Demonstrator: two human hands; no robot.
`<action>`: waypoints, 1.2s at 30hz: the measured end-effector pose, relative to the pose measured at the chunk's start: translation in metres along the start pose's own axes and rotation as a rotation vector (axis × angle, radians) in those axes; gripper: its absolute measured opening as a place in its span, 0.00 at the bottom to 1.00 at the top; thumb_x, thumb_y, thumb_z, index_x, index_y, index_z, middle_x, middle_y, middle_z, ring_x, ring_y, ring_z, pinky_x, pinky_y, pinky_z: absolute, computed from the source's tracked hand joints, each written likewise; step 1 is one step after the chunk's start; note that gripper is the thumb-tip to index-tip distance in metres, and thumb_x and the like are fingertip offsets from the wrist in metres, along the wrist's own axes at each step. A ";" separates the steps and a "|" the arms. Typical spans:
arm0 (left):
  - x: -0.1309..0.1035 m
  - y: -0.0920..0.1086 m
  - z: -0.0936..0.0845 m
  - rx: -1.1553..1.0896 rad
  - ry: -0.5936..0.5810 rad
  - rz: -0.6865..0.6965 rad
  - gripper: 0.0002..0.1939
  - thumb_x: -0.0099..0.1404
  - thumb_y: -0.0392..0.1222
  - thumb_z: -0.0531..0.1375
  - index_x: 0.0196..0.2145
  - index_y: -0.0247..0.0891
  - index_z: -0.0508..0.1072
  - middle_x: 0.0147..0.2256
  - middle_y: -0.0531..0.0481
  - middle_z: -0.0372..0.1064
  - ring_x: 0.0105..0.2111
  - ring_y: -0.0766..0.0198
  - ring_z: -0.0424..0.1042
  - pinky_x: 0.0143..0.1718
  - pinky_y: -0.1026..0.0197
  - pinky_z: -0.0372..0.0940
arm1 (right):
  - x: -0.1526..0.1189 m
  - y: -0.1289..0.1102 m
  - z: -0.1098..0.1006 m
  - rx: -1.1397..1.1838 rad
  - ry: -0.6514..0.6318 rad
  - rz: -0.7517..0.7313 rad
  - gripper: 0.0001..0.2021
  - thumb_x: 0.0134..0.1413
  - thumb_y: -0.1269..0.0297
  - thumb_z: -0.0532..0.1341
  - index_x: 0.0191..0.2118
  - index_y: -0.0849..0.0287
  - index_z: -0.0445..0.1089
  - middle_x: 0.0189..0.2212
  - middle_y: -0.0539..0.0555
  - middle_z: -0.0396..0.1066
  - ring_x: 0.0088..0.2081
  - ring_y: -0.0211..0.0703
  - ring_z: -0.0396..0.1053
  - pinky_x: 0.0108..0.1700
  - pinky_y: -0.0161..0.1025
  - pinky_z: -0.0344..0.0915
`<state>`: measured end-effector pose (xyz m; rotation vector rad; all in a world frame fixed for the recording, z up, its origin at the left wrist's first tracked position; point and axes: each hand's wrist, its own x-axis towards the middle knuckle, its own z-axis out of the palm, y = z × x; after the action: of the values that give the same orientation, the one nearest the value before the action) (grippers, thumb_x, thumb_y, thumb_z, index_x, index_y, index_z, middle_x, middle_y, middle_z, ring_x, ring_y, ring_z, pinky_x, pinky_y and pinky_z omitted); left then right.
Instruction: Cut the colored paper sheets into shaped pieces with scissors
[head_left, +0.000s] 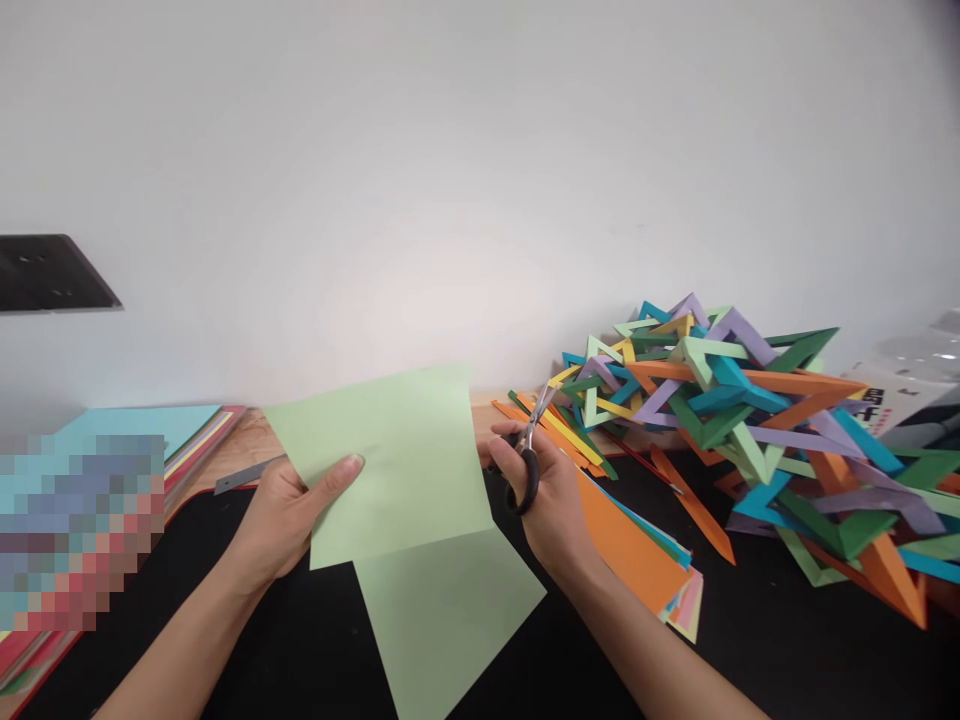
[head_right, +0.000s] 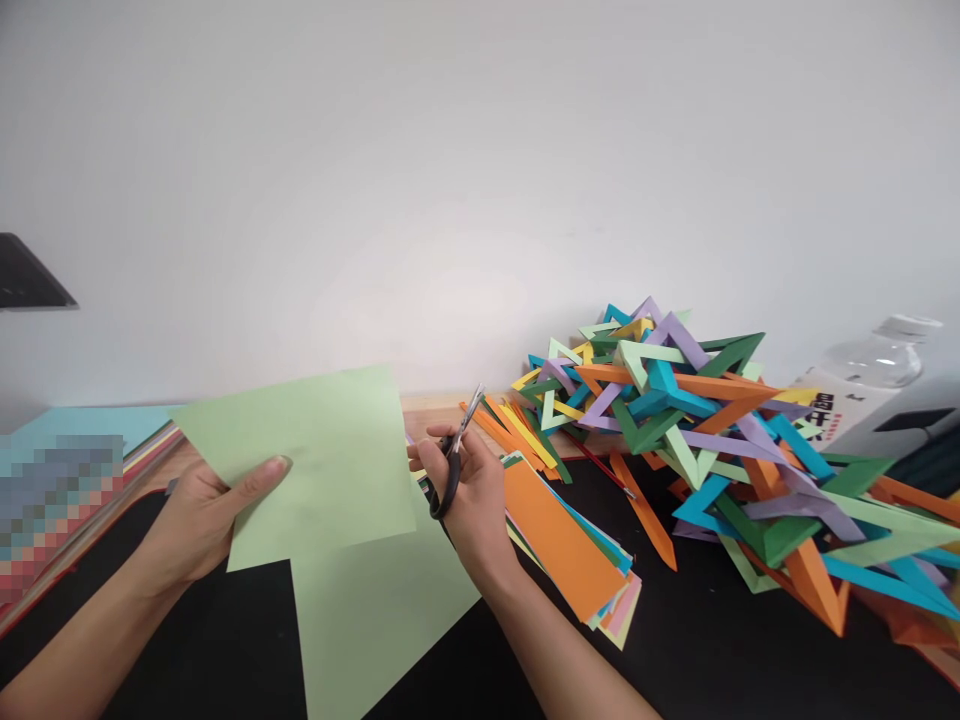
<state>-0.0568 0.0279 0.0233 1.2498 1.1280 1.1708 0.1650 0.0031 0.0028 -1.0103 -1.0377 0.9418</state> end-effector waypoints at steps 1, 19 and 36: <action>0.000 0.000 0.000 -0.008 0.005 0.000 0.16 0.46 0.51 0.70 0.30 0.37 0.80 0.30 0.45 0.80 0.27 0.52 0.78 0.27 0.57 0.74 | 0.000 0.000 0.000 -0.010 0.000 0.003 0.12 0.51 0.56 0.62 0.37 0.58 0.64 0.28 0.51 0.71 0.31 0.41 0.69 0.35 0.37 0.64; 0.007 -0.037 0.007 1.038 -0.205 0.179 0.24 0.48 0.57 0.65 0.37 0.41 0.67 0.31 0.51 0.66 0.34 0.55 0.67 0.35 0.58 0.61 | 0.027 -0.002 -0.048 -1.185 0.491 -0.162 0.15 0.48 0.69 0.59 0.44 0.55 0.71 0.25 0.54 0.71 0.27 0.47 0.66 0.29 0.37 0.53; 0.009 -0.033 0.006 1.039 -0.227 -0.012 0.19 0.44 0.45 0.65 0.16 0.40 0.55 0.17 0.59 0.52 0.21 0.65 0.55 0.23 0.64 0.45 | 0.031 0.006 -0.053 -1.428 0.573 -0.307 0.18 0.47 0.74 0.57 0.47 0.59 0.68 0.38 0.63 0.69 0.45 0.60 0.63 0.44 0.52 0.54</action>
<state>-0.0491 0.0371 -0.0095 2.0670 1.6225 0.3512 0.2229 0.0238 -0.0054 -2.0115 -1.2529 -0.5309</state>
